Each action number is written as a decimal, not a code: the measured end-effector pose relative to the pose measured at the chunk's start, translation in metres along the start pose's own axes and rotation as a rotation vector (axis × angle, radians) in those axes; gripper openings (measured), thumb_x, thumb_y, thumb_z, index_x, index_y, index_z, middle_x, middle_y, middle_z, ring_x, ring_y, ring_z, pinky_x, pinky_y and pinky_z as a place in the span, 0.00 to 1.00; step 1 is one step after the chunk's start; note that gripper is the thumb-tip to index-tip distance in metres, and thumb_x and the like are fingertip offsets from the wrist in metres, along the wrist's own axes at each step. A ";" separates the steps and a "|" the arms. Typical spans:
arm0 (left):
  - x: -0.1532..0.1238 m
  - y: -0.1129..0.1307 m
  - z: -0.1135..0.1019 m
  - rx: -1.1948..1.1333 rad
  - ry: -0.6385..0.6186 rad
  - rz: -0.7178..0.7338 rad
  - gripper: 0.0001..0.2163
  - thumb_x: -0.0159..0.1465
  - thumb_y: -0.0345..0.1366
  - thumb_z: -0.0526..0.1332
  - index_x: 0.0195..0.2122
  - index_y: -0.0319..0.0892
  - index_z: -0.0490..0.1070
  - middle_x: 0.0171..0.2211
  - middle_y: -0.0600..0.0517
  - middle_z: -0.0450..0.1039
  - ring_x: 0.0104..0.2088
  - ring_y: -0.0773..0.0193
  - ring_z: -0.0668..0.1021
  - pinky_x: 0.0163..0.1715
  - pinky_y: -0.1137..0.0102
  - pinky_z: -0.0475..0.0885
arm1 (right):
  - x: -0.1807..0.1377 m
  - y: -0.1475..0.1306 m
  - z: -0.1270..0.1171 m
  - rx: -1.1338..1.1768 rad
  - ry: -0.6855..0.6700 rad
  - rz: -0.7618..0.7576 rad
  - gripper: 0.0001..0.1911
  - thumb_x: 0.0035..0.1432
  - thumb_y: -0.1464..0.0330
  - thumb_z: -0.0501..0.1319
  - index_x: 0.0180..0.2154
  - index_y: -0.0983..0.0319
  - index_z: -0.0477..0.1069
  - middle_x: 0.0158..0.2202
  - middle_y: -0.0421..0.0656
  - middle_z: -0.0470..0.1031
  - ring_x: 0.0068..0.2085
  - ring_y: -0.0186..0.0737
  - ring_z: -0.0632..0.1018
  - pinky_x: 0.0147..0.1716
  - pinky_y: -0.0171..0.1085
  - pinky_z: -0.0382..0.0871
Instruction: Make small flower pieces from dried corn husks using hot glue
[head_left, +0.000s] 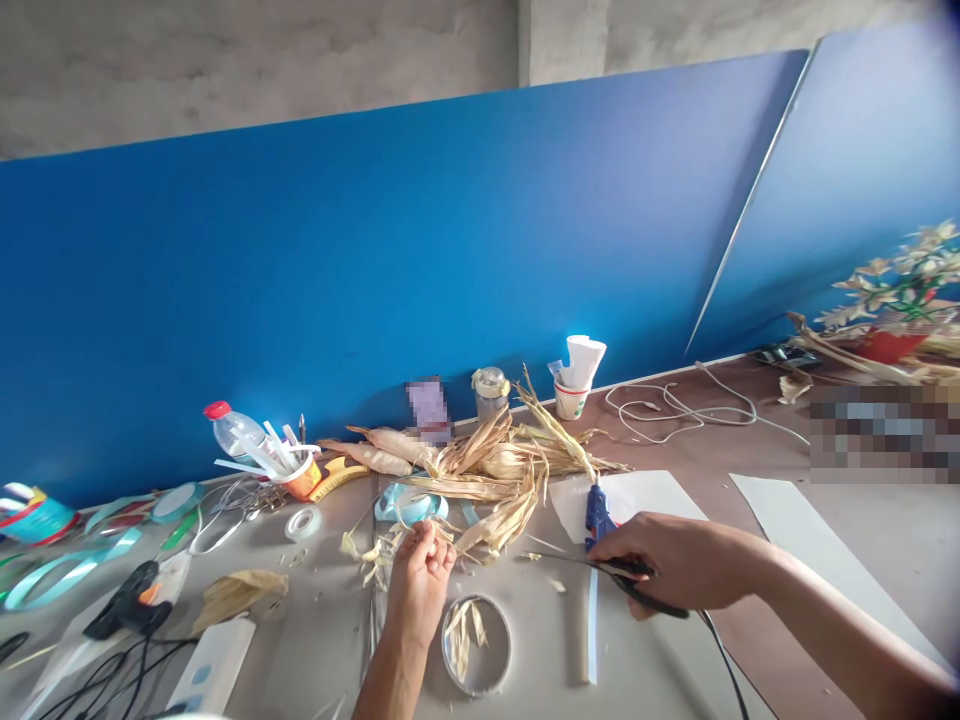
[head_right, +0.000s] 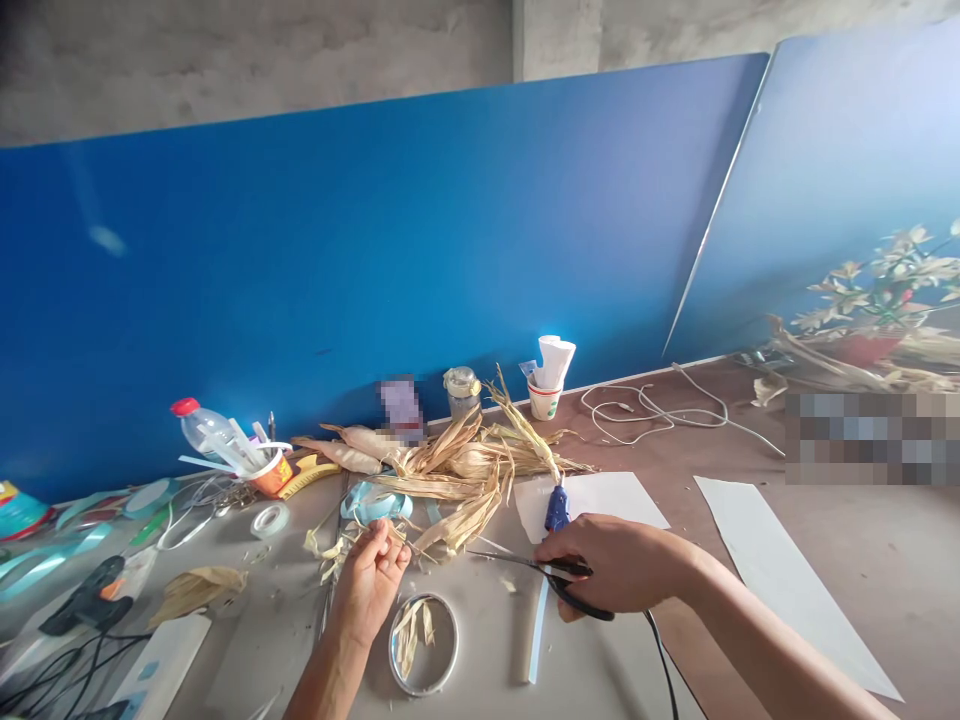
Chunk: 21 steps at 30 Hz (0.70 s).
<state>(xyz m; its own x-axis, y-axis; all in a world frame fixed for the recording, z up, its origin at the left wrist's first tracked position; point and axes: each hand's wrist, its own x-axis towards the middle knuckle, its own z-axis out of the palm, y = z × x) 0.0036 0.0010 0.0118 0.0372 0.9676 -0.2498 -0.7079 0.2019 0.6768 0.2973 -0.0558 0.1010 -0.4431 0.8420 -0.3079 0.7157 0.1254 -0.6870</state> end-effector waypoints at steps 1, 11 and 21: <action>0.001 0.000 0.000 -0.004 0.011 0.000 0.11 0.48 0.34 0.69 0.22 0.41 0.65 0.15 0.63 0.55 0.15 0.75 0.57 0.22 0.75 0.62 | 0.000 -0.002 -0.001 0.065 -0.016 -0.014 0.13 0.45 0.72 0.58 0.34 0.56 0.76 0.24 0.37 0.74 0.25 0.35 0.71 0.23 0.31 0.58; 0.001 0.006 -0.002 -0.121 -0.044 -0.062 0.12 0.53 0.31 0.67 0.19 0.39 0.62 0.16 0.61 0.54 0.16 0.76 0.59 0.23 0.74 0.65 | 0.094 -0.051 0.094 0.078 0.427 -0.234 0.03 0.49 0.68 0.55 0.30 0.60 0.65 0.24 0.37 0.66 0.24 0.32 0.63 0.26 0.30 0.57; 0.002 0.005 -0.005 -0.118 -0.085 -0.053 0.11 0.55 0.33 0.65 0.20 0.38 0.64 0.17 0.61 0.53 0.17 0.76 0.59 0.22 0.74 0.68 | 0.108 -0.041 0.112 -0.007 0.430 -0.298 0.09 0.50 0.62 0.57 0.32 0.60 0.64 0.26 0.37 0.67 0.26 0.34 0.68 0.28 0.31 0.59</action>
<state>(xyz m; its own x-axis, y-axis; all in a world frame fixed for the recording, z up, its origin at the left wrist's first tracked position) -0.0030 0.0028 0.0116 0.1326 0.9663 -0.2206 -0.7813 0.2389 0.5766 0.1594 -0.0292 0.0226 -0.3677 0.9083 0.1993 0.5966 0.3948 -0.6987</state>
